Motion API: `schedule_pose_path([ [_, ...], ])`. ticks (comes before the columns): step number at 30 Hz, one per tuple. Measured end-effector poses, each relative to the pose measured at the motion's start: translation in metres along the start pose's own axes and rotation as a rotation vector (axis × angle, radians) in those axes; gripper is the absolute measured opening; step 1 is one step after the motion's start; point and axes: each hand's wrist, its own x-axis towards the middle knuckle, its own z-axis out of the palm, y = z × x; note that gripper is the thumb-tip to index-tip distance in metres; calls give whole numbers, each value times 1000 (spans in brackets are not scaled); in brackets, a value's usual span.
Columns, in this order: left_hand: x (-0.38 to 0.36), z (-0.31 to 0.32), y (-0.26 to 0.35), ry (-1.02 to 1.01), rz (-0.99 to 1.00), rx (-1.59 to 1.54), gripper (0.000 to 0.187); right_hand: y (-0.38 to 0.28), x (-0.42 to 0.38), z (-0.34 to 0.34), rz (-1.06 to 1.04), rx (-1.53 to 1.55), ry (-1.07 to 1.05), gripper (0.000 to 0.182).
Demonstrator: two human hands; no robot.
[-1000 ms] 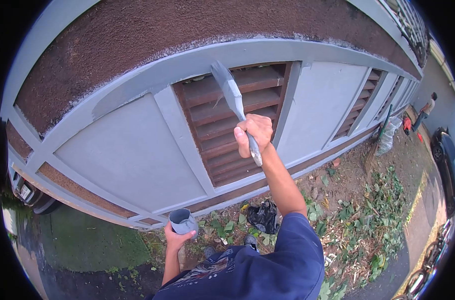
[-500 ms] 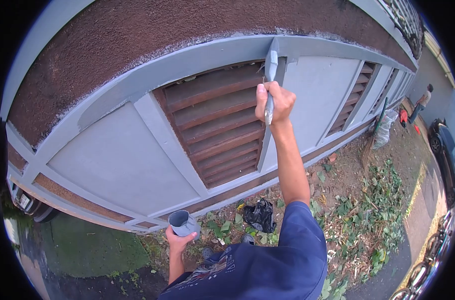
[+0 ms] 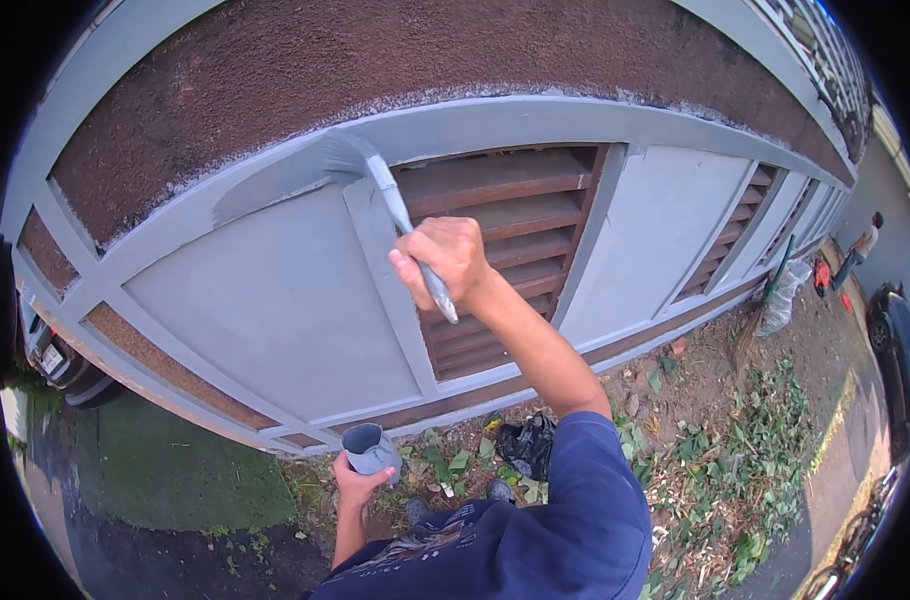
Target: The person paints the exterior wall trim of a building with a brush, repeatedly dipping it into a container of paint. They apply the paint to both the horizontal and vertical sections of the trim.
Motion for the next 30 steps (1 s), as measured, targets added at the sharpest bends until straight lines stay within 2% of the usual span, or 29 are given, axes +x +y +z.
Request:
schedule_pose_path([
  [3,7,-4,4,-15,11,25,68,16,-22,-67,55,-232,-16,11],
  [5,11,-4,6,-20,5,57,67,23,-34,-103,153,-384,90,4],
  [8,16,2,9,-69,2,-8,66,21,-34,-122,305,-570,229,23],
  [9,17,3,11,-95,32,4,67,15,-33,-122,354,-647,173,31],
  [12,15,6,20,-132,67,17,68,0,-33,-87,466,-568,279,32],
  [14,9,3,22,-121,40,-26,68,-15,-33,-47,455,-461,290,33],
  [17,0,-9,18,-117,37,-36,70,-37,-22,29,210,-280,246,35],
  [21,-9,-31,20,-94,46,-63,71,-69,5,109,102,-55,232,37],
  [24,-10,-45,19,-66,37,-82,71,-84,19,131,121,157,124,33],
  [26,-12,-56,20,-53,32,-69,71,-74,20,130,98,140,105,32],
  [30,-10,-68,21,-36,31,-44,71,-36,3,75,151,-141,198,28],
])
